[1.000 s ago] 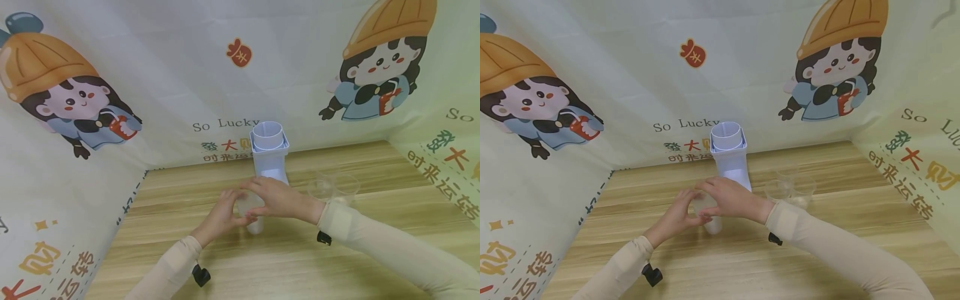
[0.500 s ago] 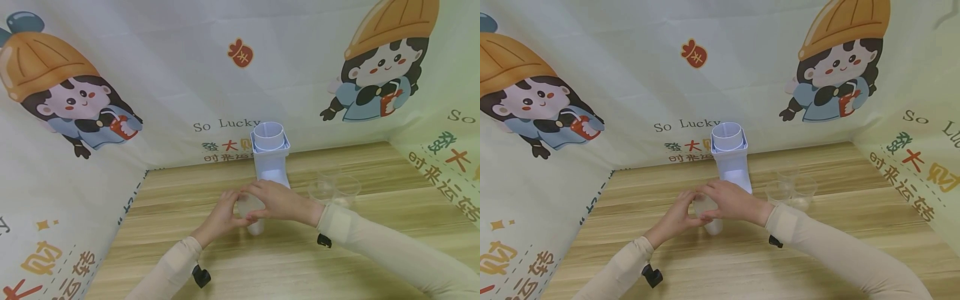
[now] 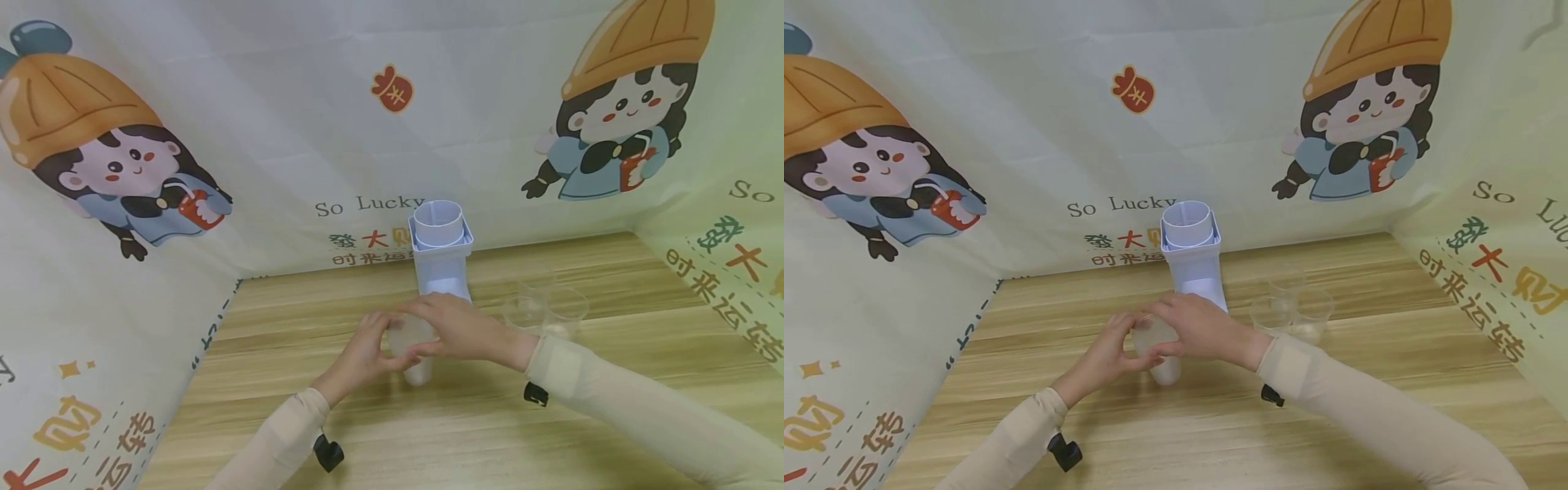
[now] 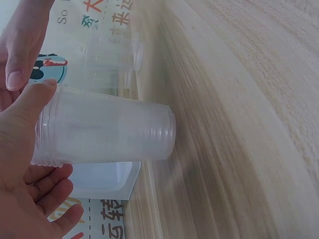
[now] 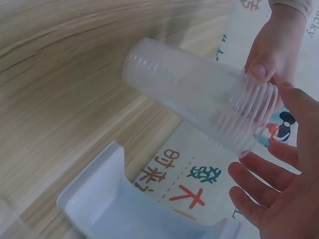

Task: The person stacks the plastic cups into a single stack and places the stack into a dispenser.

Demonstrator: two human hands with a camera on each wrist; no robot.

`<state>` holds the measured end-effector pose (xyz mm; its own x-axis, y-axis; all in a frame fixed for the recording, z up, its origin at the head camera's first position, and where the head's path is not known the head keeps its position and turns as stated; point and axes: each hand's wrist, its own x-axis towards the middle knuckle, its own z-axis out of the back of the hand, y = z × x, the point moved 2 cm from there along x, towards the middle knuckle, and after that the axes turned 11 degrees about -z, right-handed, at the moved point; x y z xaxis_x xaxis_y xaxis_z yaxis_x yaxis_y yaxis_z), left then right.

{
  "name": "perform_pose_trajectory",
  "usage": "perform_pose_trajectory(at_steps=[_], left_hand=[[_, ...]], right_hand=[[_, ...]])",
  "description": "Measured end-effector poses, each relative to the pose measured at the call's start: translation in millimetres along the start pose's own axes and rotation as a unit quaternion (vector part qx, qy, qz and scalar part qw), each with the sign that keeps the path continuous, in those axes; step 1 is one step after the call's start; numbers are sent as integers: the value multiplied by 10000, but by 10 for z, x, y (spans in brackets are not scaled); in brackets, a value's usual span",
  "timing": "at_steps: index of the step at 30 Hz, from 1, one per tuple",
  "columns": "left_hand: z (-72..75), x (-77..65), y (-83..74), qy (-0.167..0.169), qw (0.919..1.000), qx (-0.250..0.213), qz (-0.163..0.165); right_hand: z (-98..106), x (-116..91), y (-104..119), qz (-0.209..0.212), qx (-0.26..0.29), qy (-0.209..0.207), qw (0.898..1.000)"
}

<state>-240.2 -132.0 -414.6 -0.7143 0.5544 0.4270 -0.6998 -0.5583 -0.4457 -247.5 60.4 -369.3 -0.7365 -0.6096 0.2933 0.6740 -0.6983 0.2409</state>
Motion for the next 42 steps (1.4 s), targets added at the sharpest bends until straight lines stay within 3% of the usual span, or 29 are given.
perform_pose_trajectory(at_steps=[16, 22, 29, 42], left_hand=[[-14, 1, -9, 159, 9989, -135, 416], [-11, -8, -30, 200, 9984, -179, 492], [11, -3, -14, 204, 9987, -92, 461], [-5, -3, 8, 207, 9986, -157, 467]], right_hand=[[242, -332, -522, -718, 20, -352, 9968], [322, -530, -776, -1159, 161, -123, 9931], [453, -733, -1005, -1549, -149, -31, 9878], [485, -885, -1173, -1749, -315, 151, 9840]])
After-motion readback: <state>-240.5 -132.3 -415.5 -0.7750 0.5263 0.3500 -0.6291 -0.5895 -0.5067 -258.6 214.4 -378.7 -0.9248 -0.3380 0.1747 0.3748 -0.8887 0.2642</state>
